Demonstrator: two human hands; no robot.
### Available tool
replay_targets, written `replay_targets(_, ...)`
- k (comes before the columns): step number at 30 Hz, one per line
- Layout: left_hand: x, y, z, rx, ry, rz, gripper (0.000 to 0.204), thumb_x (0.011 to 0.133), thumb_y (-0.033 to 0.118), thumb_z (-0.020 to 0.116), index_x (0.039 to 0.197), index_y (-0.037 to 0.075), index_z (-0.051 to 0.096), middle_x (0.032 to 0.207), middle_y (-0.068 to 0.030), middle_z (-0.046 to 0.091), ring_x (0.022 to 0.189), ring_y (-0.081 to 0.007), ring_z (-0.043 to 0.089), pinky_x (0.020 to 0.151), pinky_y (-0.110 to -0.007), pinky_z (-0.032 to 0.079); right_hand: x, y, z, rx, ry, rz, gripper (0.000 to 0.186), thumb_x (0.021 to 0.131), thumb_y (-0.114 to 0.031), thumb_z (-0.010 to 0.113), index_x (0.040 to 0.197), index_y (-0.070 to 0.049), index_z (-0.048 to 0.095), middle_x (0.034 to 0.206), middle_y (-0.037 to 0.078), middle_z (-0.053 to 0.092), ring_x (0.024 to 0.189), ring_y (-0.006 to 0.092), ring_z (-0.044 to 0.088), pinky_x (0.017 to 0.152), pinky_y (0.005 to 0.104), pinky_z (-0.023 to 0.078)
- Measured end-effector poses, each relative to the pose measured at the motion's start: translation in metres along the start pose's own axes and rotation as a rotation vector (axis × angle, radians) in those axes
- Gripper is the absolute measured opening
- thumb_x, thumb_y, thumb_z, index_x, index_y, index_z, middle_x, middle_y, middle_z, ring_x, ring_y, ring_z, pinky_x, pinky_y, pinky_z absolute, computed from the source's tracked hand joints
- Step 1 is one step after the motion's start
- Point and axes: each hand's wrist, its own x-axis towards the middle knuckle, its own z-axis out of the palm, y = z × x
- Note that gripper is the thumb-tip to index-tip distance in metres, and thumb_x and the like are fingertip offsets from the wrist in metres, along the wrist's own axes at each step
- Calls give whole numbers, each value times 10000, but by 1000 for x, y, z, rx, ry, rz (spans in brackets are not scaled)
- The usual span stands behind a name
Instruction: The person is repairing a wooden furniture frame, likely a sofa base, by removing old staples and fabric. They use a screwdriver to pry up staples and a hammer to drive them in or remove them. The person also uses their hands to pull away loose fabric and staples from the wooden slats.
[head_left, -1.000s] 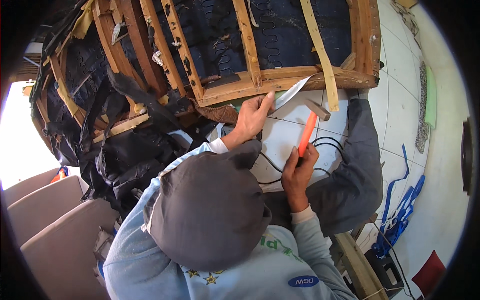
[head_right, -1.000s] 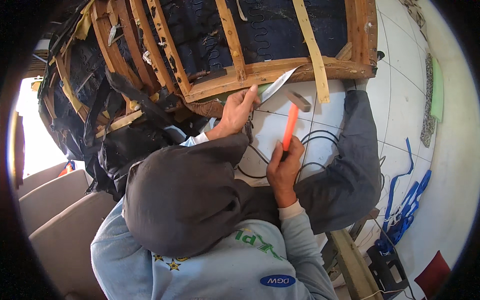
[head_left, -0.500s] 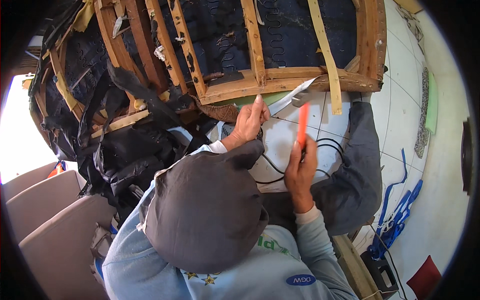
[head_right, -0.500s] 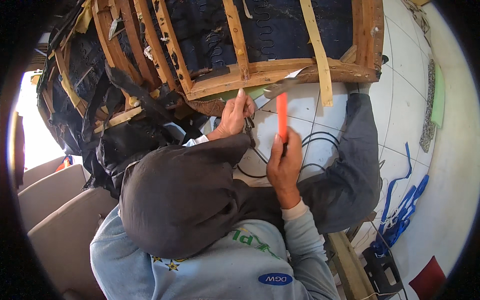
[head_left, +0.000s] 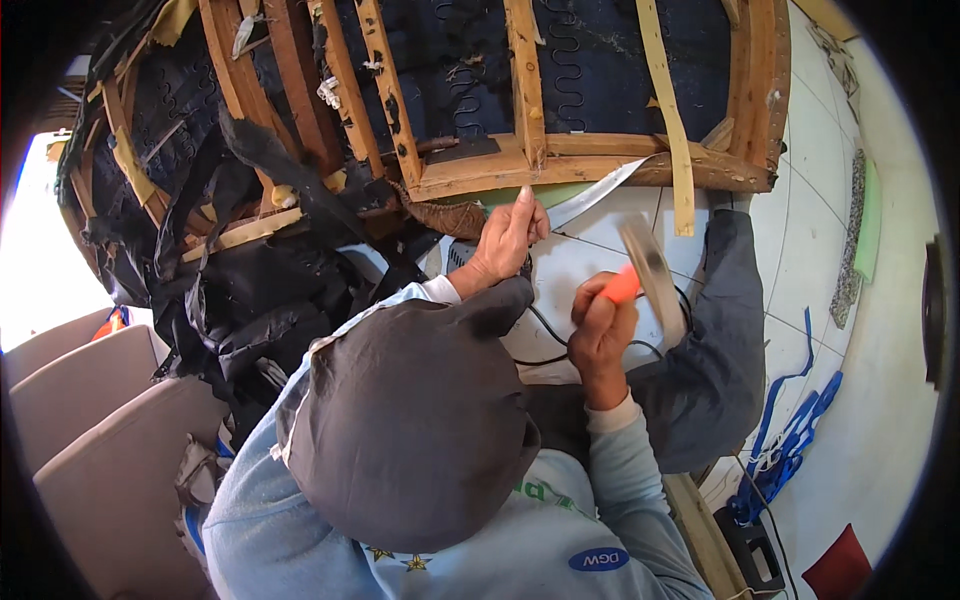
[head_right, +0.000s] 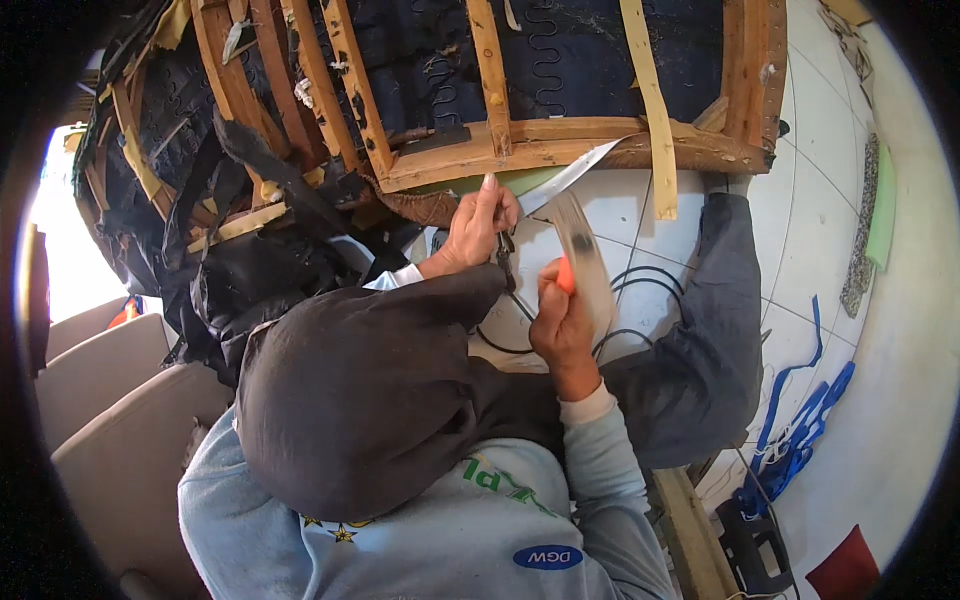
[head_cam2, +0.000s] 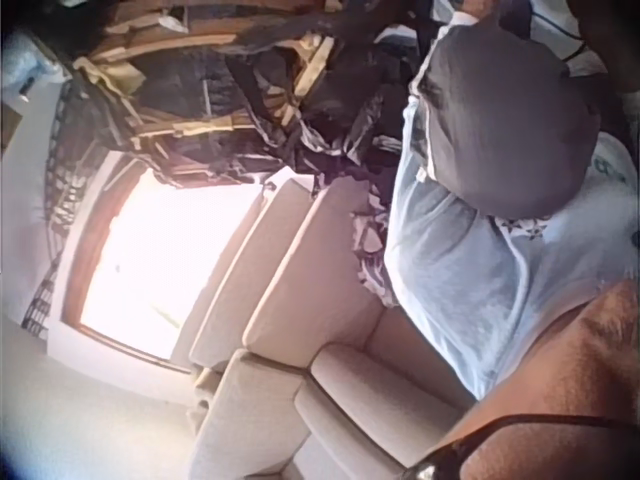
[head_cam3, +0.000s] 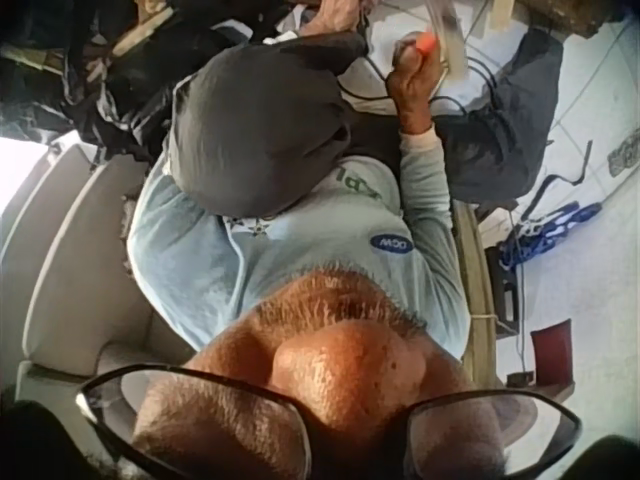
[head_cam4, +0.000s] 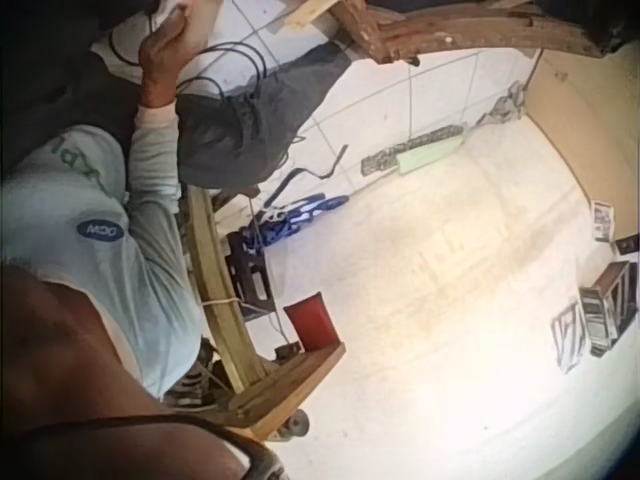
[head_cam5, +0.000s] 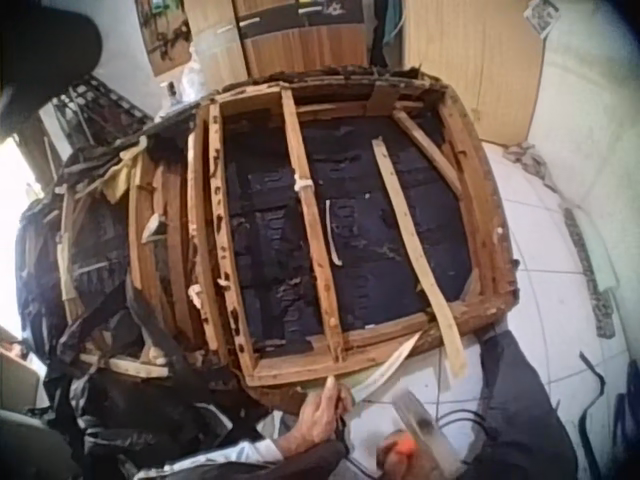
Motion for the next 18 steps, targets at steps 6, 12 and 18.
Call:
replay_targets(6,0,1,-2,-29,12,6,805,1191,559,237,767,8,642,680,-15,526,650,-125,441,641,-307,398,16,66,13,-510,-114,280,282,1109,-261,510,1097,-11,639,857,226,718,757,455,717,663,536,535)
replay_targets(12,-2,-3,-1,-72,2,7,851,1172,614,187,754,26,638,674,-3,515,649,-115,418,635,-298,370,14,81,16,-504,-28,51,244,1094,-244,556,1102,-17,644,762,215,695,712,485,692,633,521,534)
replay_targets(18,5,-12,-2,-239,6,36,940,1123,719,92,745,36,615,631,15,453,605,-113,353,601,-297,303,23,38,20,-320,4,85,252,1085,-265,596,1073,-23,664,756,223,708,674,455,704,616,518,530)
